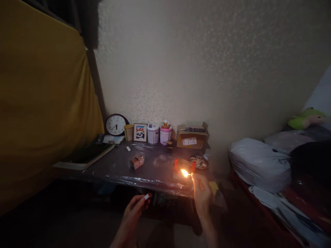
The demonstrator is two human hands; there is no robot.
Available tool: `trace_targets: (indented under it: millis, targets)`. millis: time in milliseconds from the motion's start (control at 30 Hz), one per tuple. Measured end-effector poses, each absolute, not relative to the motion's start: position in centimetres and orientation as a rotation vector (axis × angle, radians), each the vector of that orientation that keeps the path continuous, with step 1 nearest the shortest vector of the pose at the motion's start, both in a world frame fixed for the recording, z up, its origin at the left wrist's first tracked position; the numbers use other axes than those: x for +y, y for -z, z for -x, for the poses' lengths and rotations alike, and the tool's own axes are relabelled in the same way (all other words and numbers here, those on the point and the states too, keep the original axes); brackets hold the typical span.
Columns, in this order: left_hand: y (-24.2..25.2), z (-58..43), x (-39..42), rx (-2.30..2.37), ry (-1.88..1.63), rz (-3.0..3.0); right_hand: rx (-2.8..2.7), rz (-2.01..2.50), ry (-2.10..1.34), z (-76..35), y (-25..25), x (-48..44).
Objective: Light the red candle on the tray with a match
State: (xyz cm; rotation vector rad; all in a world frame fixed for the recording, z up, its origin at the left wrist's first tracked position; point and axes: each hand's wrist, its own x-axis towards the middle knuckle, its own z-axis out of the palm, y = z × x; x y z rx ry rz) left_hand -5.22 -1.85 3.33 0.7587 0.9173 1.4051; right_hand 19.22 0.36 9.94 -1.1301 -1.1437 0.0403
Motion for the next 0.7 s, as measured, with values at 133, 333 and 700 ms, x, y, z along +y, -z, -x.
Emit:
trace_targets:
  millis: [133,333,700]
  targets:
    - [-2.0,6.3,-1.6,0.938,-1.394,-0.669,-1.106,1.109,-0.054,-19.5,-9.9,1.4]
    - [-2.2,5.9,-2.5,0.877,-1.391,-0.577,-1.1,1.1,-0.081,-19.8,-9.3,3.0]
    - [-0.6,5.8,-1.8,1.012,-1.367,-0.534,-1.115,1.099,-0.139,-19.7,-8.7,4.9]
